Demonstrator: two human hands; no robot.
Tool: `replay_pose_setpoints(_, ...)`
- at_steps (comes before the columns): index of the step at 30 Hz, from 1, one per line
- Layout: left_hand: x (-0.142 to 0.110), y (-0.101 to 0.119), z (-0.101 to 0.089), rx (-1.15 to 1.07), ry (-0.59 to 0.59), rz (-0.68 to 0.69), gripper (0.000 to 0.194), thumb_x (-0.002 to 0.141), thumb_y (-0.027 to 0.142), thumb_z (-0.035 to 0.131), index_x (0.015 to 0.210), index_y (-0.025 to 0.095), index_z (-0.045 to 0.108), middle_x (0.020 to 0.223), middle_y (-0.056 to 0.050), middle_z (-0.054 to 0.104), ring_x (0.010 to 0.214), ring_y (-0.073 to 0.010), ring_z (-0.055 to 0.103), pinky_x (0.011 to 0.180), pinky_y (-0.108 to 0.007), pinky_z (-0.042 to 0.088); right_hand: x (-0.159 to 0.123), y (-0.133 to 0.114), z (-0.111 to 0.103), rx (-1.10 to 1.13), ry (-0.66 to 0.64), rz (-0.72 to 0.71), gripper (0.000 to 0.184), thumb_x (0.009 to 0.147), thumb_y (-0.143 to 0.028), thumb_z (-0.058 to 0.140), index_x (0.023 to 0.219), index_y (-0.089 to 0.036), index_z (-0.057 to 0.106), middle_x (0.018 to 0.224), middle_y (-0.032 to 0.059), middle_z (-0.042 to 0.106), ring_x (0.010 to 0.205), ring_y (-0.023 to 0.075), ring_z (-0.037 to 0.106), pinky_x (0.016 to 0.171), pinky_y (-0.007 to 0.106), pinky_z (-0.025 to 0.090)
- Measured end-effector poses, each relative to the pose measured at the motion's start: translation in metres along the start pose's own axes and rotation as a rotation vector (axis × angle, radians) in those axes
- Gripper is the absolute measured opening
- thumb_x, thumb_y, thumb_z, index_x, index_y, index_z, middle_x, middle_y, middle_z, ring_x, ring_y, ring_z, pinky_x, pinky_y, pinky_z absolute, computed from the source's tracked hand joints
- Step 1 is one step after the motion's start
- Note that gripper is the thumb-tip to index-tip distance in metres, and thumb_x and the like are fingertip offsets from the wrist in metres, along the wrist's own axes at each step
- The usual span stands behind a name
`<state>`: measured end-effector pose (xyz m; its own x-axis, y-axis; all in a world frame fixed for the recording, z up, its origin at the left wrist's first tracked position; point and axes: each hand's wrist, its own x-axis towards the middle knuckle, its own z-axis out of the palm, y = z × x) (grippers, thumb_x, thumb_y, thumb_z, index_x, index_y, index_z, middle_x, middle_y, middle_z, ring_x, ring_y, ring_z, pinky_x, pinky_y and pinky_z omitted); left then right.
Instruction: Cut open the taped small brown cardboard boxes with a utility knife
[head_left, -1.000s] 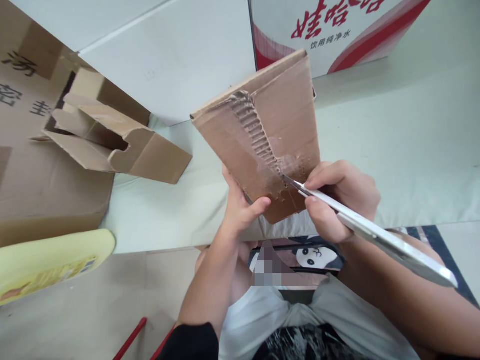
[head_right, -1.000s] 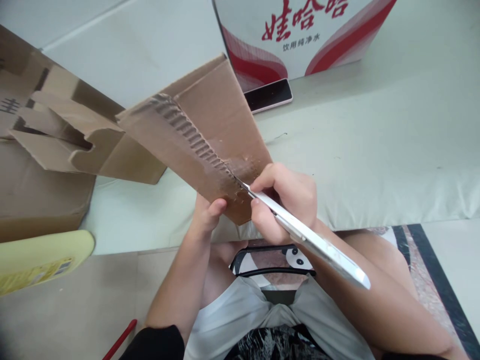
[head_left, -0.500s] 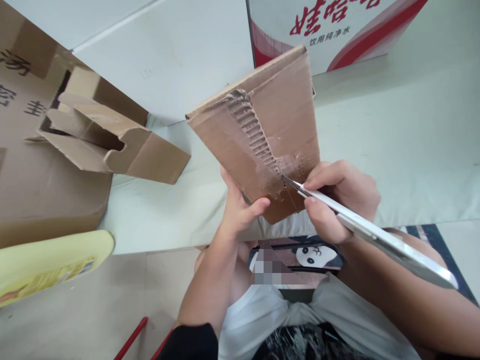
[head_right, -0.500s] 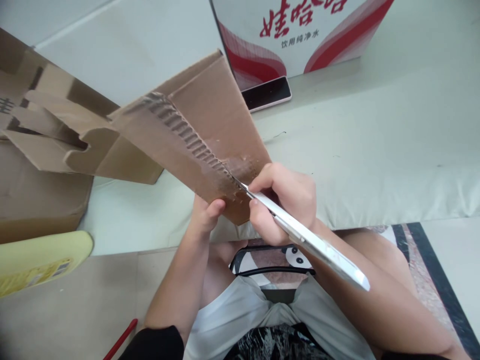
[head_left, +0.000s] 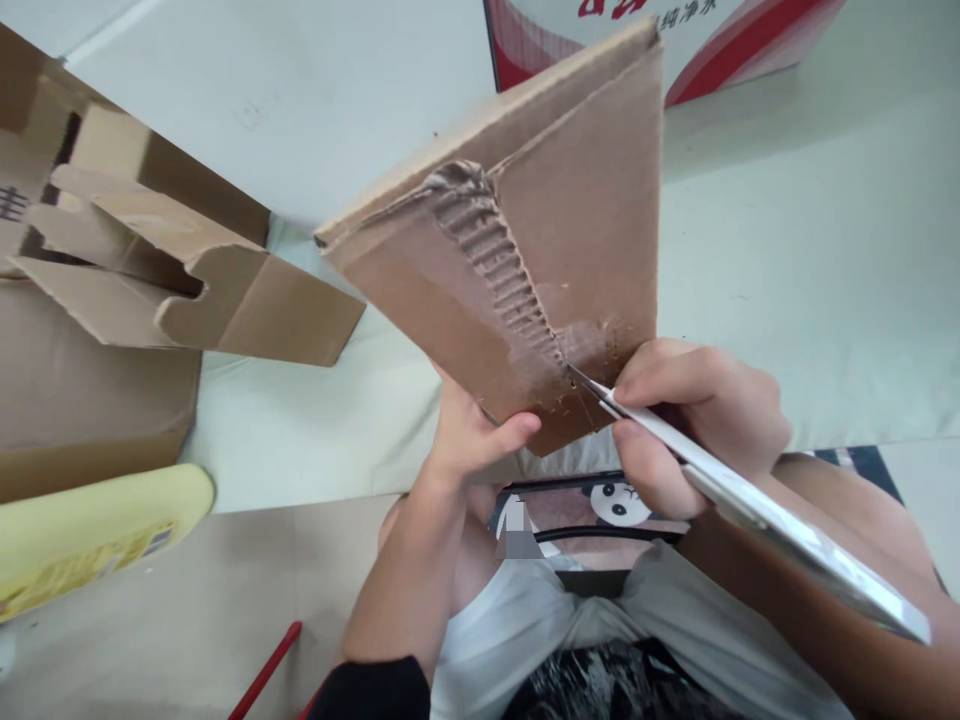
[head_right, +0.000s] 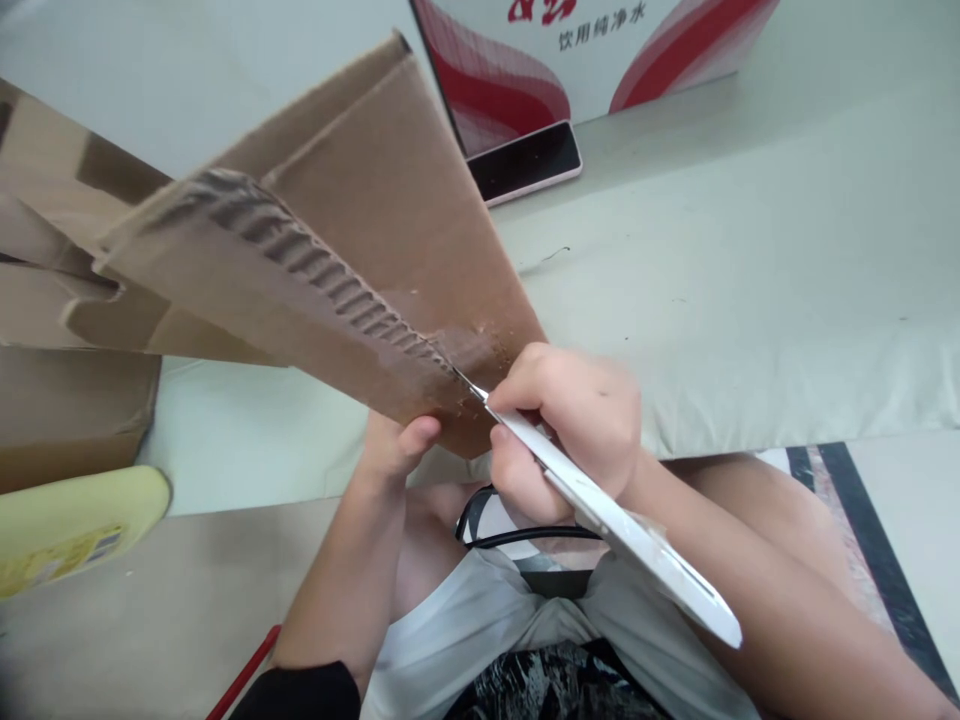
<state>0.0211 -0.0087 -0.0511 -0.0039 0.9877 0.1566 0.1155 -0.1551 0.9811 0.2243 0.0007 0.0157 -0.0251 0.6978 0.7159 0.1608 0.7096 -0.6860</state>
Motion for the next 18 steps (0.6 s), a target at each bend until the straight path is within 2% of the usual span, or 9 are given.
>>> replay_pose_setpoints(7,0.0,0.001,0.001,-0.017,-0.027,-0.01,0.075,0.069,0.078,0.082,0.112,0.022,0.06,0.129,-0.017,0.065,0.127,-0.0425,0.063,0.116,-0.064,0.046,0.003,-0.004,-0.005,-0.088,-0.048,-0.009,0.019,0.07,-0.008,0.058,0.079,-0.024,0.055,0.059,-0.004,0.056,0.047,0.0105,0.05,0.041,0.024,0.034)
replay_pose_setpoints(14,0.004,0.002,0.009,-0.05,0.031,-0.014,0.091,0.062,0.083,0.083,0.121,0.021,0.052,0.132,-0.019,0.062,0.129,-0.042,0.061,0.116,-0.063,0.046,0.004,-0.003,-0.008,-0.093,-0.052,-0.003,0.019,0.071,-0.009,0.06,0.081,-0.024,0.057,0.058,-0.0043,0.057,0.046,0.0108,0.051,0.041,0.024,0.035)
replay_pose_setpoints(18,0.008,0.008,0.011,-0.077,0.007,-0.034,0.102,0.059,0.085,0.083,0.132,0.024,0.046,0.138,-0.02,0.06,0.139,-0.046,0.055,0.115,-0.064,0.046,0.002,-0.001,-0.01,-0.042,-0.048,0.014,0.02,0.07,-0.009,0.061,0.083,-0.024,0.059,0.06,-0.0045,0.058,0.044,0.0098,0.048,0.039,0.024,0.035)
